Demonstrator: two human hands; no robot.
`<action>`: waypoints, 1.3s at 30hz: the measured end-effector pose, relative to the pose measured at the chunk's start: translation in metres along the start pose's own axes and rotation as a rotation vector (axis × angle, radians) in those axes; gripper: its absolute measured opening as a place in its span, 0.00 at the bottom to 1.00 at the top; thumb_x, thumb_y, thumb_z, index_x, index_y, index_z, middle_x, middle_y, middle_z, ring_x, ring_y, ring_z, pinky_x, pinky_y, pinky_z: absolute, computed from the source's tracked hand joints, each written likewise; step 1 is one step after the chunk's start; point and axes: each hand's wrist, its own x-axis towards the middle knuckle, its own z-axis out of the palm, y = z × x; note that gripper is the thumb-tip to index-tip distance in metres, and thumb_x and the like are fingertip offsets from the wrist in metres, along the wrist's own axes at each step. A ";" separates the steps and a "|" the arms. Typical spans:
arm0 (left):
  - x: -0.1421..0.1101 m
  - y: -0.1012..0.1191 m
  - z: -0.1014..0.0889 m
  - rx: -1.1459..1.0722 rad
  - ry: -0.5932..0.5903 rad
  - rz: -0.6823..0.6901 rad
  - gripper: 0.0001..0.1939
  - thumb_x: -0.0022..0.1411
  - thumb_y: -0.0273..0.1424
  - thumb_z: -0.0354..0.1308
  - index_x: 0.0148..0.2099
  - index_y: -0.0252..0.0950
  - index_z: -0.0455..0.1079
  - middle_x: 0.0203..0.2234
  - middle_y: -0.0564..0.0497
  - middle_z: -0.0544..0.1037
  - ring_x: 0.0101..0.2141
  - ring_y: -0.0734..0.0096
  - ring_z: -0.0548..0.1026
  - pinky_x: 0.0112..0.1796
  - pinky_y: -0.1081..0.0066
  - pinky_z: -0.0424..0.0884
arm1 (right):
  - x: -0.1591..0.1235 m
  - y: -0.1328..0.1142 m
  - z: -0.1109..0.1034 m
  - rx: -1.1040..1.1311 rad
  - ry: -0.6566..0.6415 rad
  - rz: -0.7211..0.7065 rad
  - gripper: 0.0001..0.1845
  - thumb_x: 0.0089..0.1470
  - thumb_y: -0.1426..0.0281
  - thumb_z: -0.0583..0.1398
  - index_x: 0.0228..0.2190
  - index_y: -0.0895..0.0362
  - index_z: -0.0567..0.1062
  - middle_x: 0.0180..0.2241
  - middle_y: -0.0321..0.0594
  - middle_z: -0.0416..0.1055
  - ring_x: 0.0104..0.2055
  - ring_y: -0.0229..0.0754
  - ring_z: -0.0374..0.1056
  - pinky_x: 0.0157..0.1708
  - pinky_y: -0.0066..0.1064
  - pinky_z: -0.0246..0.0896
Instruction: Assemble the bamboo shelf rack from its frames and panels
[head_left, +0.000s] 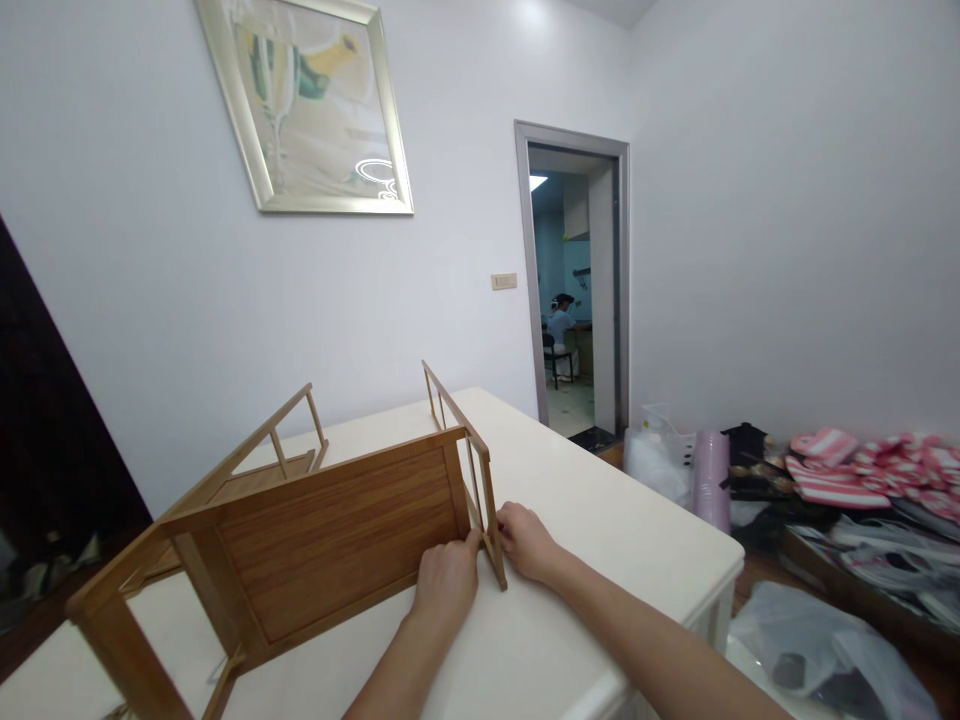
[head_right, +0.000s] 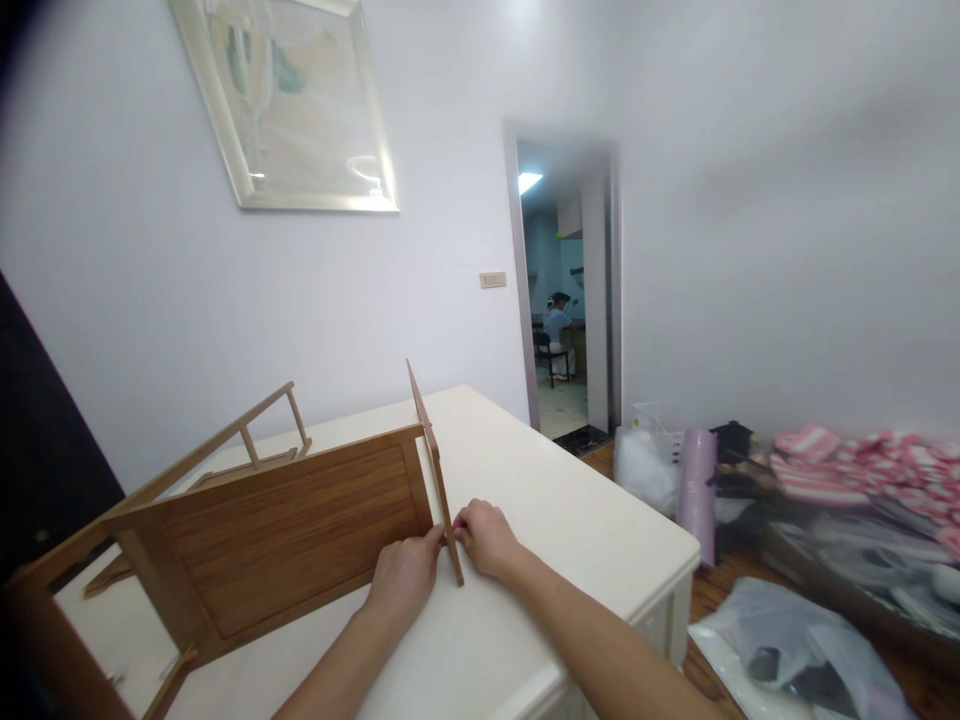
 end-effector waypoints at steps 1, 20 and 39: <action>0.000 0.000 0.000 -0.002 0.002 0.003 0.21 0.70 0.27 0.37 0.54 0.41 0.68 0.36 0.44 0.82 0.38 0.60 0.80 0.37 0.66 0.71 | 0.000 0.000 0.000 -0.007 0.001 -0.007 0.10 0.56 0.73 0.55 0.33 0.56 0.78 0.36 0.41 0.71 0.38 0.41 0.64 0.38 0.30 0.52; 0.000 0.000 0.000 -0.004 0.001 0.006 0.21 0.70 0.28 0.37 0.54 0.42 0.69 0.36 0.45 0.82 0.37 0.59 0.80 0.36 0.66 0.70 | -0.002 -0.001 -0.001 0.023 0.025 -0.007 0.09 0.55 0.73 0.55 0.31 0.55 0.76 0.34 0.40 0.70 0.36 0.40 0.64 0.36 0.28 0.52; -0.001 0.001 -0.001 -0.013 0.001 0.002 0.21 0.69 0.27 0.37 0.54 0.42 0.68 0.36 0.44 0.82 0.38 0.60 0.80 0.38 0.66 0.71 | -0.001 0.001 0.000 0.055 0.022 0.051 0.07 0.51 0.72 0.59 0.34 0.55 0.76 0.37 0.39 0.72 0.38 0.40 0.65 0.37 0.29 0.53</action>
